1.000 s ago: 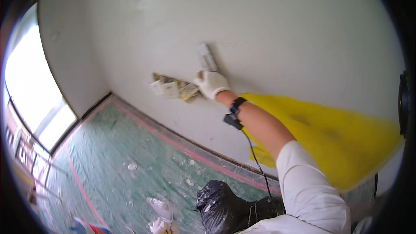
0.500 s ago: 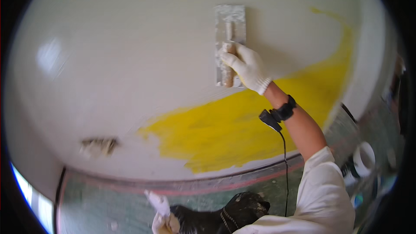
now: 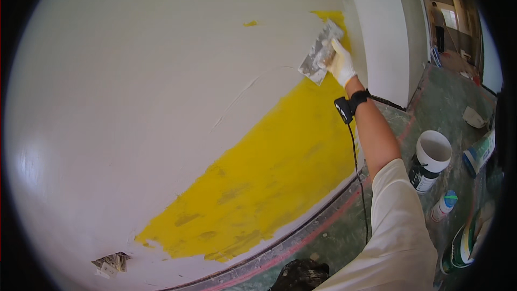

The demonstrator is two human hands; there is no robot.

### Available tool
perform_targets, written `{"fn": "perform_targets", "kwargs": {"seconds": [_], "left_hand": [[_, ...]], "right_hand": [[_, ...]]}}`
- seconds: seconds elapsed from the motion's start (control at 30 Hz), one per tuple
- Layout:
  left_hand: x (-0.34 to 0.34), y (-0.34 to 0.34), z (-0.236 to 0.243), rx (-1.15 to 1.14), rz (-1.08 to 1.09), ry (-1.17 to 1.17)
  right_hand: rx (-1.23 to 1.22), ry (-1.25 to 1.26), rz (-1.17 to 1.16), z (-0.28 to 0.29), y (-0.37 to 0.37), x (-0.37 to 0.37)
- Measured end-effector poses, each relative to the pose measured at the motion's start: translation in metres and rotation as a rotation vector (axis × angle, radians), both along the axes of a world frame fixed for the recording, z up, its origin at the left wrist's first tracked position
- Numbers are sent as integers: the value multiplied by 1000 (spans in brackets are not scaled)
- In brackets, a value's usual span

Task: Skimming and smoothing a wall using plaster, a trowel, and a scraper.

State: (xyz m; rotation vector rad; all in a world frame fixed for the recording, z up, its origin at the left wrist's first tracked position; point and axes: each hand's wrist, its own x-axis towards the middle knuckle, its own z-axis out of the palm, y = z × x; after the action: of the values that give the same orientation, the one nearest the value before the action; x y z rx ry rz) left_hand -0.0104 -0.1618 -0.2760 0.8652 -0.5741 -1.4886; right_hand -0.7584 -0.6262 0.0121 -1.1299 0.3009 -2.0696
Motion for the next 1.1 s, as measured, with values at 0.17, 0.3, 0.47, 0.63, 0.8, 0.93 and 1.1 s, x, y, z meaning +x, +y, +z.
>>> {"fn": "perform_targets", "kwargs": {"seconds": [0.17, 0.3, 0.47, 0.63, 0.8, 0.93, 1.1], "left_hand": [[-7, -14, 17, 9, 84, -96], [-25, -47, 38, -58, -48, -222], [-40, -55, 48, -131, -56, -116], [9, -68, 29, -205, -155, -79], [10, -76, 37, -217, 26, -194], [41, -27, 21, -161, 114, -99], [65, 32, -16, -94, 290, -101]], "right_hand": [[-65, -334, 185, -72, 29, 59], [-256, -131, 466, -91, 9, 78], [210, -398, 101, -218, 35, 88], [254, 178, -575, -160, 39, 61], [239, 110, -491, -94, 51, 14], [217, 324, -509, -87, 41, 64], [-171, 646, -666, -58, 55, 254]]}}
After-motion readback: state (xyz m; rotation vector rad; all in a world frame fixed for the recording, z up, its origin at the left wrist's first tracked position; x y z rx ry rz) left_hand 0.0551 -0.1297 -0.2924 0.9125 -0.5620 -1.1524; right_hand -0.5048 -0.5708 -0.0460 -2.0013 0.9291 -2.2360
